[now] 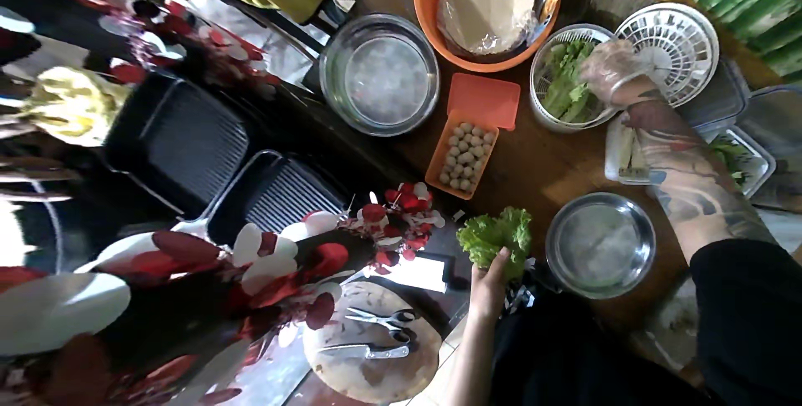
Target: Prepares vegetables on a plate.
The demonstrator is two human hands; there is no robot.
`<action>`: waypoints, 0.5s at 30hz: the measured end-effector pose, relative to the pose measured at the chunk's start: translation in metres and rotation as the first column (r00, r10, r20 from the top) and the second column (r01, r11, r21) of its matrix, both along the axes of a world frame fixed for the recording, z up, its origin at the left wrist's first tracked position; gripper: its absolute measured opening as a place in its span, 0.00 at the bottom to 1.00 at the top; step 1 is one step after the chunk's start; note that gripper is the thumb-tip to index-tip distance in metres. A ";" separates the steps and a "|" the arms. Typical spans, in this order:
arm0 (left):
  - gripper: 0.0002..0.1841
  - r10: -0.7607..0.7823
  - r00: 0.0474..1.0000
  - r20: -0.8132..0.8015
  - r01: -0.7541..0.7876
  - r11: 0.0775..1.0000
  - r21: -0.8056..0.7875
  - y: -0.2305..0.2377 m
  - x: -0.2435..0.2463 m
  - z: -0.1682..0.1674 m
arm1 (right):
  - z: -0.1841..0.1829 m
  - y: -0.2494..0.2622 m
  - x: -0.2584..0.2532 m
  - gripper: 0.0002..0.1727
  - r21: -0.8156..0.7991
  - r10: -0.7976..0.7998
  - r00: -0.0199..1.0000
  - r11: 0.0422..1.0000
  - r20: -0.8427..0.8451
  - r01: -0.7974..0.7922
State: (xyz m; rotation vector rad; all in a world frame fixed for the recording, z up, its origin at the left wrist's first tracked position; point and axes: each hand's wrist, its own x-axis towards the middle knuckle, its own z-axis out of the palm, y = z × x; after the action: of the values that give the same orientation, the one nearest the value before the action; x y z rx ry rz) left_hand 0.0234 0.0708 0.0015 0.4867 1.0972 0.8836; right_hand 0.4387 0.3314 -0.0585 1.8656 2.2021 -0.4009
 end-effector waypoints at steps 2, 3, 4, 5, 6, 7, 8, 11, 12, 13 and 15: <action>0.15 -0.056 0.997 -0.047 0.059 0.997 0.045 0.008 0.008 -0.004 | 0.007 -0.001 0.009 0.18 0.011 -0.066 0.998 0.998 -0.024 0.066; 0.14 -0.081 0.994 -0.070 0.086 0.995 0.060 0.012 0.013 -0.008 | 0.001 -0.001 0.019 0.17 0.060 -0.118 0.988 0.990 -0.099 0.124; 0.15 -0.100 0.992 -0.079 0.105 0.992 0.066 0.016 0.018 -0.012 | -0.009 -0.001 0.028 0.17 0.127 -0.163 0.967 0.973 -0.196 0.190; 0.16 -0.112 0.991 -0.080 0.116 0.992 0.056 0.020 0.024 -0.016 | -0.007 -0.001 0.030 0.17 0.144 -0.213 0.930 0.954 -0.298 0.264; 0.17 -0.116 0.991 -0.070 0.119 0.992 0.032 0.025 0.030 -0.019 | 0.004 -0.003 0.027 0.19 0.122 -0.254 0.880 0.937 -0.401 0.327; 0.18 -0.118 0.992 -0.047 0.118 0.993 -0.004 0.029 0.037 -0.022 | 0.017 -0.006 0.022 0.20 0.105 -0.276 0.835 0.925 -0.476 0.365; 0.18 -0.112 0.994 -0.018 0.111 0.993 -0.045 0.033 0.043 -0.025 | 0.031 -0.009 0.016 0.20 0.097 -0.289 0.800 0.914 -0.526 0.394; 0.19 -0.094 0.989 0.113 0.109 0.984 -0.140 0.047 0.063 -0.030 | 0.075 -0.020 -0.003 0.18 0.150 -0.266 0.753 0.889 -0.601 0.433; 0.20 -0.102 0.981 0.166 0.128 0.980 -0.155 0.050 0.069 -0.031 | 0.087 -0.025 -0.010 0.17 0.178 -0.233 0.734 0.883 -0.638 0.434; 0.22 -0.110 0.969 0.223 0.147 0.977 -0.155 0.054 0.074 -0.032 | 0.097 -0.032 -0.017 0.17 0.201 -0.192 0.702 0.877 -0.686 0.436; 0.30 -0.125 0.931 0.343 0.175 0.977 -0.118 0.059 0.083 -0.032 | 0.114 -0.053 -0.036 0.16 0.226 -0.103 0.625 0.877 -0.774 0.424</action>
State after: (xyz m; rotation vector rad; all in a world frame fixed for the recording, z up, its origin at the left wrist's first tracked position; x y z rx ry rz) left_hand 0.1068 0.1300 -0.0301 0.2802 0.7948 0.7125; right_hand 0.4026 0.2785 0.0551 2.6338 2.6312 -1.0192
